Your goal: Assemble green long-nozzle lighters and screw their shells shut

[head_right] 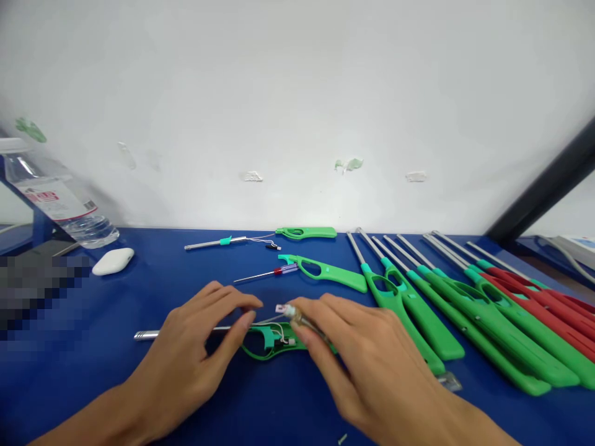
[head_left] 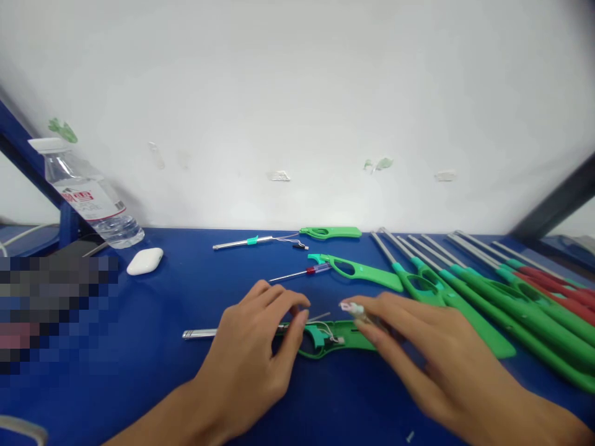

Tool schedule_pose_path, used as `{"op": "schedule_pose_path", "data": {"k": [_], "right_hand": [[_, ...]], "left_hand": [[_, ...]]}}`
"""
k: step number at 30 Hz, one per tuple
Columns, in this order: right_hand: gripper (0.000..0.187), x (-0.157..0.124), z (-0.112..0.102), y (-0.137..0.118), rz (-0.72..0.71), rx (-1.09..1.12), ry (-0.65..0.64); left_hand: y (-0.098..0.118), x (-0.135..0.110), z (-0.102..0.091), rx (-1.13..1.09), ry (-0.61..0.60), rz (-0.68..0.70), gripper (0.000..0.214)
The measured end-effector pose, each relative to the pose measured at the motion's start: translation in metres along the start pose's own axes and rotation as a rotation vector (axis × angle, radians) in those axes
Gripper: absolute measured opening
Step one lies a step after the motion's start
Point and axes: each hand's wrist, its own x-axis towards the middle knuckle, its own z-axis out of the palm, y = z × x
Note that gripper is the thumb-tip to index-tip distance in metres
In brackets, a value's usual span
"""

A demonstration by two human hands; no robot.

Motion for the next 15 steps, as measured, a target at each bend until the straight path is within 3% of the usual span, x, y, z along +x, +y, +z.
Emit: {"op": "schedule_pose_path", "data": {"k": [5,10,15], "right_hand": [[0.02,-0.001,0.005,0.004,0.111,-0.062,-0.075],[0.025,-0.001,0.012,0.001,0.075,-0.056,-0.216],[0.023,-0.003,0.013,0.0,0.04,0.0,-0.27]], "left_hand": [[-0.013,0.001,0.01,0.055,-0.107,0.066,0.027],[-0.011,-0.002,0.011,0.047,-0.163,0.028,0.026],[-0.01,-0.002,0.011,0.071,-0.174,0.022,0.022]]}}
